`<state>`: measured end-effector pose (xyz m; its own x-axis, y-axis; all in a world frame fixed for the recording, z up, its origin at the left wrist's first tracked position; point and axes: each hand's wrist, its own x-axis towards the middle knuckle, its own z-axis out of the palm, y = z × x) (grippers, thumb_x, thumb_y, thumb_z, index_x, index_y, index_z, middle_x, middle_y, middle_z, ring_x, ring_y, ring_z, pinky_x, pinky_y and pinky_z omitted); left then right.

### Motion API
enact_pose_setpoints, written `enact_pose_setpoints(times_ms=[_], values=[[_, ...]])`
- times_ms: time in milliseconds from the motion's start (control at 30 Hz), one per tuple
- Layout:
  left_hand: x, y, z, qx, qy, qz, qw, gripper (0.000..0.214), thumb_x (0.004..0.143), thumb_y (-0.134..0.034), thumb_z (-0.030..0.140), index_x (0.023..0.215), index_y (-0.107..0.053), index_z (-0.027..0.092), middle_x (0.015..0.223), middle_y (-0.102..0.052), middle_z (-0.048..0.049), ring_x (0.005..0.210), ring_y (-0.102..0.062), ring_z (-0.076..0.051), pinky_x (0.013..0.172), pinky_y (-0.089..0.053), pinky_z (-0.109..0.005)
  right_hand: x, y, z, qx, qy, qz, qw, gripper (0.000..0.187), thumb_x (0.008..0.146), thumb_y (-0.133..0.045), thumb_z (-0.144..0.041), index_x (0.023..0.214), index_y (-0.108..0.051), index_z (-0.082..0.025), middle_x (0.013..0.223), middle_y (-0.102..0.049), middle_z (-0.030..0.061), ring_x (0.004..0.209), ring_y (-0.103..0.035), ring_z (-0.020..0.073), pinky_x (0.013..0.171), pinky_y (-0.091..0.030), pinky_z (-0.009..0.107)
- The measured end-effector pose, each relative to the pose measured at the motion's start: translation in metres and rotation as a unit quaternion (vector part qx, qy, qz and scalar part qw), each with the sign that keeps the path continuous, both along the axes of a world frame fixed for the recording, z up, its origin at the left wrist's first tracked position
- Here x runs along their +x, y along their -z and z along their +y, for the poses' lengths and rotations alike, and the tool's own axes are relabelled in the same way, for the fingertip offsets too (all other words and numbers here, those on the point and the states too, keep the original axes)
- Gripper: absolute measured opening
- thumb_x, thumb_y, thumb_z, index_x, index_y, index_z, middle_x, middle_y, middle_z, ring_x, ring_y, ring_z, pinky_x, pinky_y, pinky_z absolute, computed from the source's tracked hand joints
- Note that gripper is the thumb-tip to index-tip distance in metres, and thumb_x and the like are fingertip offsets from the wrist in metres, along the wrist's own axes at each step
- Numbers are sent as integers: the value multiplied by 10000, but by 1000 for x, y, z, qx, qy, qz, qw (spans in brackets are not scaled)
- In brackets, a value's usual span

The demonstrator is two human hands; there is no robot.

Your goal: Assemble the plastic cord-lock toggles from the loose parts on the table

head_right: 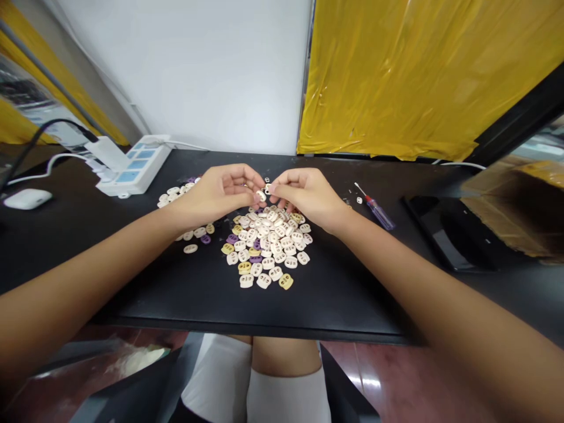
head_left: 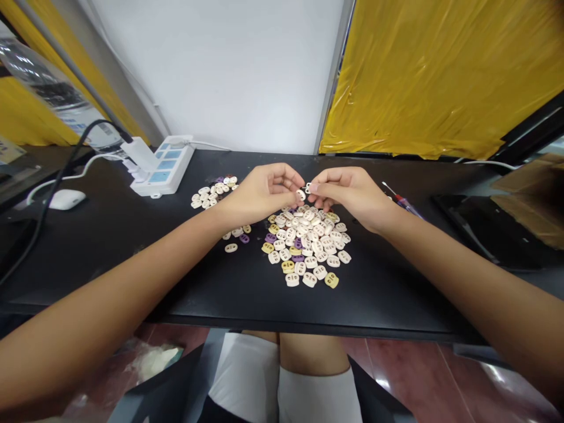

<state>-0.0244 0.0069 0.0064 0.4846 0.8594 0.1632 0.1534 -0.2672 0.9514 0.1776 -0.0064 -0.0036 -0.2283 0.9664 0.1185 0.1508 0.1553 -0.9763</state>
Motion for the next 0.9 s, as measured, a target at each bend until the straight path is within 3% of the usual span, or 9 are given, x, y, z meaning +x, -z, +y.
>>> enact_pose_setpoints(times_ms=[300, 900], values=[[-1, -2, 0, 8, -10, 20, 1000, 167, 708, -693, 26, 820, -662, 146, 726, -709, -5, 681, -689, -108, 715, -567, -266, 0, -3, -2, 12, -16, -16, 1000, 116, 793, -674, -125, 689, -717, -154, 660, -705, 30, 555, -598, 103, 519, -467, 236], [-2, 1, 2, 17, 13, -3, 1000, 101, 762, -702, 94, 834, -677, 160, 742, -705, -25, 697, -701, -134, 716, -593, -300, -1, 0, -2, 3, -28, -19, 999, 127, 795, -652, -128, 687, -714, -152, 642, -701, 24, 544, -601, 102, 512, -478, 230]])
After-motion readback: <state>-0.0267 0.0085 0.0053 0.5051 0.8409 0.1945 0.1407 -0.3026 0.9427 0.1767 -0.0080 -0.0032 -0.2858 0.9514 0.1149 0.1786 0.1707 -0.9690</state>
